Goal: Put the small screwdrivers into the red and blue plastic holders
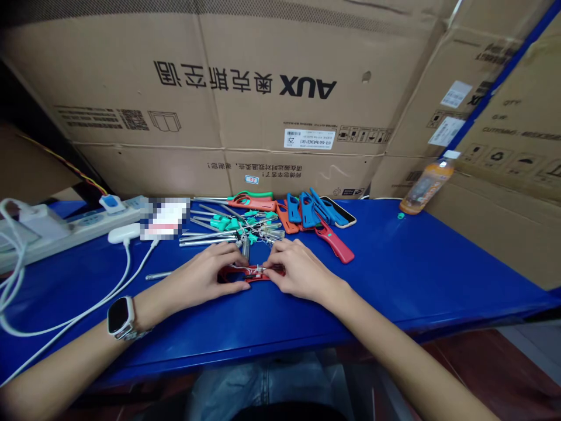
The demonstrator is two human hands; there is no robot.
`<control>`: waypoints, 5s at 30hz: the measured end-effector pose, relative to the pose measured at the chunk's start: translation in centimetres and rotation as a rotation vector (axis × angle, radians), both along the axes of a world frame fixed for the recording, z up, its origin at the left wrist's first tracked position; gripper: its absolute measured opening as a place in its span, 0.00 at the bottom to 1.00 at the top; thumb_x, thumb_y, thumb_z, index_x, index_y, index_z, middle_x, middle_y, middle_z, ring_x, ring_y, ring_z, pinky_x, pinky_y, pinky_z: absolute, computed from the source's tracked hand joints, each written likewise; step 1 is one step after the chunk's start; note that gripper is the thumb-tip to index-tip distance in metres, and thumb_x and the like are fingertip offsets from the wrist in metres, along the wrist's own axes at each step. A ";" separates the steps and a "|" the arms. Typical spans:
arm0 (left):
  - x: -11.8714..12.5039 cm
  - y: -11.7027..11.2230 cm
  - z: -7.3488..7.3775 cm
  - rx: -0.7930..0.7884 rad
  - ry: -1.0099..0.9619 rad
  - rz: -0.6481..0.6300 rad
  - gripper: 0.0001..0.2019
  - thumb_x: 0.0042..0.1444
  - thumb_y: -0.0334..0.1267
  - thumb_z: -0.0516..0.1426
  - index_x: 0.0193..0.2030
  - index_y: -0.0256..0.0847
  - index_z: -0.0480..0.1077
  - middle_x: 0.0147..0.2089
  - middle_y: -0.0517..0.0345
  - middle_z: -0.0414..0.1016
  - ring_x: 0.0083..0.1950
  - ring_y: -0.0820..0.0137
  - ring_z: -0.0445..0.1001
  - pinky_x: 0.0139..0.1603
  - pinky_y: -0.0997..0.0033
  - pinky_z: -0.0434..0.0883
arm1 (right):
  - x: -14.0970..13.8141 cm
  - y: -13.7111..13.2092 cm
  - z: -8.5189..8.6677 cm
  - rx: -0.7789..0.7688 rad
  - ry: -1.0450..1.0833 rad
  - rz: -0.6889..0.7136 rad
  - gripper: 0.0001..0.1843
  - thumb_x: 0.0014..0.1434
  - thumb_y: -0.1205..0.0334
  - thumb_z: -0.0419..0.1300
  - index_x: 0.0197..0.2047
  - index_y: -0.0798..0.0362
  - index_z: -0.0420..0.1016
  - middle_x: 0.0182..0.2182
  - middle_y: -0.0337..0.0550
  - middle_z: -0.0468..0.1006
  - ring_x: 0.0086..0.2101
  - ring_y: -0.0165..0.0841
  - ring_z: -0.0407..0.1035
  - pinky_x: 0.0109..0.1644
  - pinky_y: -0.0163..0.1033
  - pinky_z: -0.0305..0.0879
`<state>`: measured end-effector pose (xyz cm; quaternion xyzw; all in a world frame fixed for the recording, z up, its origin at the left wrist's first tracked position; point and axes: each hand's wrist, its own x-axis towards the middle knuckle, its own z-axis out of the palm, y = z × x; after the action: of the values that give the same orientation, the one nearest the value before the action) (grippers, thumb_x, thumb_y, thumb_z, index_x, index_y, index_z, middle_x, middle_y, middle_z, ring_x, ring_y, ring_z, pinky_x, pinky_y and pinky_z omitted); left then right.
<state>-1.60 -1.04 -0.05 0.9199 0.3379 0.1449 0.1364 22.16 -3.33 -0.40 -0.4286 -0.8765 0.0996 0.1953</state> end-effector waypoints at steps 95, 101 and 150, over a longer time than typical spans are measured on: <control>-4.4 1.8 -0.8 0.256 0.124 -0.119 0.17 0.66 0.30 0.47 0.53 0.40 0.74 0.46 0.48 0.72 0.45 0.63 0.73 0.48 0.65 0.70 | -5.2 6.0 2.0 -0.561 -0.021 -0.054 0.06 0.51 0.75 0.58 0.30 0.55 0.74 0.18 0.34 0.72 0.16 0.27 0.67 0.20 0.29 0.57; -3.9 1.4 -0.2 0.230 0.137 -0.088 0.22 0.71 0.38 0.42 0.48 0.37 0.77 0.43 0.47 0.71 0.41 0.64 0.71 0.43 0.65 0.71 | -4.6 5.8 1.2 -0.472 0.037 0.005 0.07 0.52 0.75 0.58 0.31 0.56 0.75 0.20 0.36 0.75 0.17 0.26 0.69 0.19 0.28 0.61; -5.0 2.8 -0.7 -0.087 -0.076 0.024 0.14 0.66 0.45 0.53 0.45 0.42 0.78 0.41 0.52 0.73 0.41 0.66 0.73 0.44 0.67 0.70 | -4.0 4.5 0.4 -0.176 0.350 -0.072 0.03 0.54 0.67 0.61 0.29 0.56 0.75 0.27 0.37 0.74 0.22 0.24 0.61 0.28 0.31 0.57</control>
<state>-6.60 1.72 -0.75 0.9028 0.3494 0.1665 0.1874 18.12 1.14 -0.01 -0.4513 -0.8012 0.2417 0.3100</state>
